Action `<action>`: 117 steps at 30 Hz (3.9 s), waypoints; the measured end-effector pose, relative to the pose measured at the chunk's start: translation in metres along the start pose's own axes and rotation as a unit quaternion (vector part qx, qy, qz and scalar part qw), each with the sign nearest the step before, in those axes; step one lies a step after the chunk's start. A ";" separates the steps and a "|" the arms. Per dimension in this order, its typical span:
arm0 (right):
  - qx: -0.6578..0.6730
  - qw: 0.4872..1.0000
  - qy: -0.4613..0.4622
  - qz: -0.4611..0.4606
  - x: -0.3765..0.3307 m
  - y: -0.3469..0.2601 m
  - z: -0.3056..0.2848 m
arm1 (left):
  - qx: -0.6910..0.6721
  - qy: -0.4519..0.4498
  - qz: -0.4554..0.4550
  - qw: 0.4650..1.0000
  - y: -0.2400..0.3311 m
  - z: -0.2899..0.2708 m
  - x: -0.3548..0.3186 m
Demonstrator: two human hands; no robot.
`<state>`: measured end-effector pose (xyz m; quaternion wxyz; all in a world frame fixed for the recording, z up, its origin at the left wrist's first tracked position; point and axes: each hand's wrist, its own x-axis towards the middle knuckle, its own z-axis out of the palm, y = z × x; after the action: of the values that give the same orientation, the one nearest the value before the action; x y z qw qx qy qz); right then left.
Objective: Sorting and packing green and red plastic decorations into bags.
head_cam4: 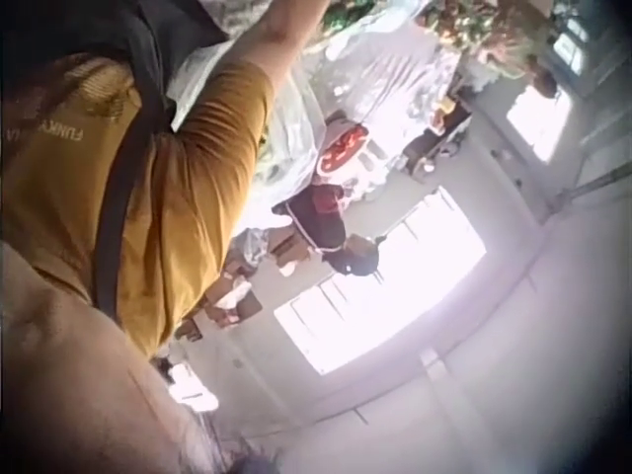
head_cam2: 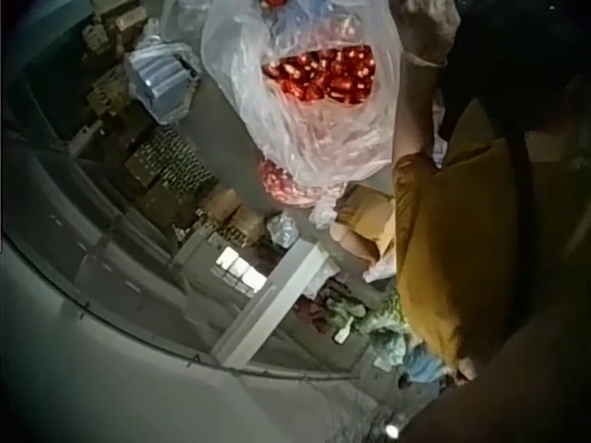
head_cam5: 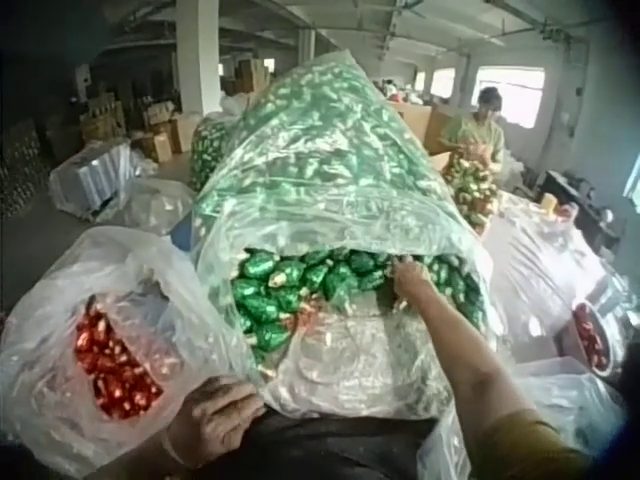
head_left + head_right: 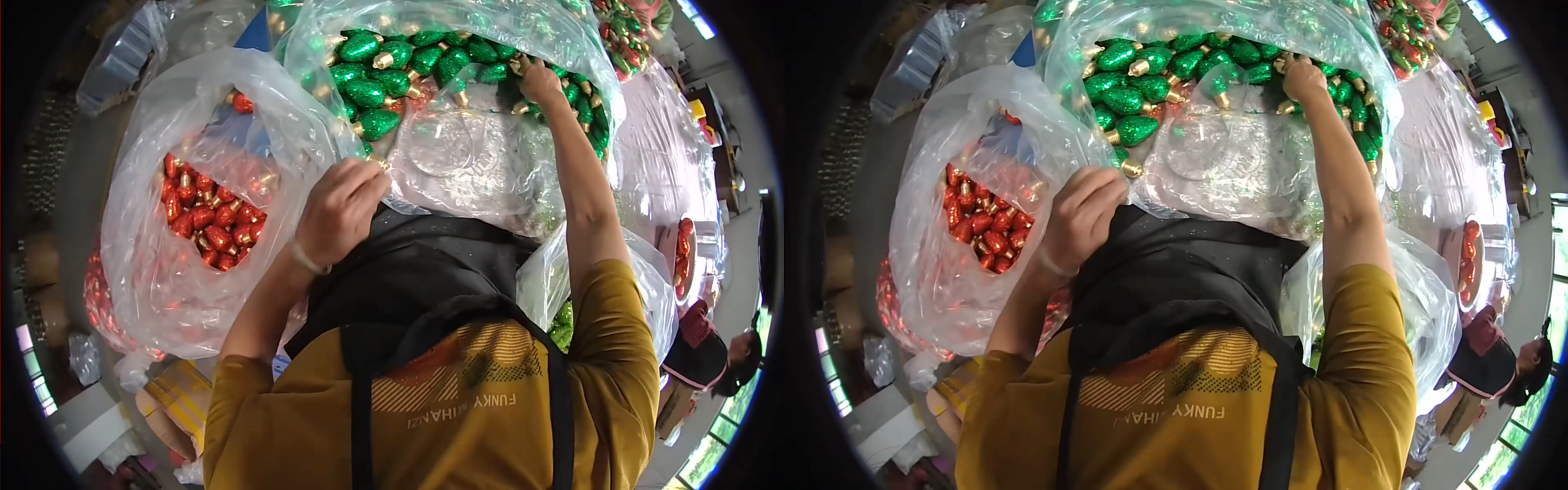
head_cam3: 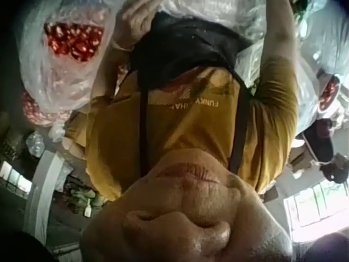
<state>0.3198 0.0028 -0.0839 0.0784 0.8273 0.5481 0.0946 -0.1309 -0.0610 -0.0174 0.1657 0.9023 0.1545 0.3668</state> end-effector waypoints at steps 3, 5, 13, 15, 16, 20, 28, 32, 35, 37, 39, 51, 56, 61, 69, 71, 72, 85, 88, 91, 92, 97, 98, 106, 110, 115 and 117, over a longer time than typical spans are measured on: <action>0.360 0.922 0.133 0.045 -0.031 0.006 -0.034 | 0.176 -0.185 -0.014 0.967 -0.032 0.033 0.006; 0.531 0.799 0.279 -0.050 -0.067 -0.014 -0.079 | 0.202 -0.199 -0.011 0.959 -0.048 0.045 0.007; 0.741 0.536 0.403 -0.033 -0.131 -0.135 -0.125 | 0.262 -0.199 0.002 0.944 -0.068 0.080 0.021; 0.748 0.564 0.350 -0.019 -0.126 -0.142 -0.115 | 0.247 -0.178 -0.034 0.952 -0.066 0.078 0.024; 0.749 0.563 0.350 -0.021 -0.128 -0.141 -0.114 | 0.249 -0.177 -0.034 0.952 -0.067 0.075 0.024; 0.589 0.754 0.288 -0.043 -0.145 -0.130 -0.115 | 0.226 -0.168 -0.043 0.959 -0.071 0.064 0.022; 0.479 0.827 0.286 -0.065 -0.167 -0.117 -0.130 | 0.312 -0.367 0.095 0.871 -0.084 0.064 0.017; 0.324 0.890 0.318 -0.039 -0.178 -0.109 -0.121 | 0.304 -0.241 0.106 0.916 -0.056 0.040 0.038; 0.431 0.851 0.294 -0.057 -0.182 -0.097 -0.114 | 0.235 -0.096 -0.005 0.967 -0.015 0.015 0.070; 0.452 0.836 0.303 -0.065 -0.189 -0.089 -0.109 | 0.045 0.085 -0.085 0.992 0.014 0.006 0.092; 0.489 0.807 0.320 -0.088 -0.196 -0.082 -0.107 | -0.031 0.064 -0.078 0.994 0.032 0.016 0.109; 0.569 0.755 0.327 0.012 -0.229 -0.073 -0.128 | 0.116 -0.133 0.121 0.977 -0.005 0.047 0.068; 0.598 0.743 0.279 -0.109 -0.200 -0.075 -0.151 | 0.022 -0.126 0.098 0.987 -0.005 0.048 0.027; 0.493 0.806 0.157 -0.286 -0.182 -0.094 -0.161 | 0.052 -0.099 0.118 0.987 0.023 0.032 0.012; 0.143 0.860 -0.173 -0.459 -0.153 -0.122 -0.154 | 0.016 -0.086 0.123 0.989 0.007 0.030 0.003; 0.118 0.821 -0.202 -0.521 -0.140 -0.128 -0.134 | -0.064 -0.047 0.099 0.992 -0.005 0.041 0.004; 0.117 0.824 -0.205 -0.515 -0.135 -0.131 -0.134 | -0.103 -0.028 0.088 0.990 -0.009 0.044 0.005; 0.244 0.870 -0.360 -0.233 -0.100 -0.155 -0.069 | -0.175 -0.034 0.068 0.982 -0.017 0.064 0.010; 0.360 0.787 -0.461 -0.197 -0.088 -0.154 -0.056 | -0.165 -0.022 0.069 0.984 -0.020 0.060 0.005; 0.082 0.857 -0.169 -0.480 -0.086 -0.125 -0.046 | -0.178 -0.024 0.077 0.981 -0.011 0.054 0.015; 0.326 0.879 -0.229 -0.261 -0.115 -0.136 -0.094 | -0.151 -0.010 0.042 0.988 -0.012 0.028 0.009; 0.548 0.832 -0.060 -0.059 -0.163 -0.072 -0.193 | 0.058 0.221 -0.202 0.952 -0.056 -0.085 -0.057; 0.580 0.813 -0.018 -0.036 -0.167 -0.050 -0.187 | 0.141 0.185 -0.289 0.929 -0.081 -0.109 -0.081; 0.218 0.967 0.065 0.113 -0.202 0.008 -0.079 | 0.261 -0.180 -0.345 0.883 -0.254 -0.083 -0.218; 0.207 0.967 0.116 0.093 -0.197 -0.028 -0.033 | 0.332 -0.199 -0.211 0.898 -0.276 -0.059 -0.209; 0.172 0.951 0.253 0.042 -0.192 -0.036 -0.013 | 0.122 -0.156 -0.532 0.823 -0.308 -0.084 -0.260; 0.429 0.879 0.196 0.074 -0.198 -0.041 -0.021 | 0.157 -0.192 -0.522 0.816 -0.289 -0.081 -0.229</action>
<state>0.2029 -0.1637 -0.0866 -0.4004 0.7825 0.4765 0.0158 -0.3905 0.1217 -0.2221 0.2149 0.7523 0.6226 0.0152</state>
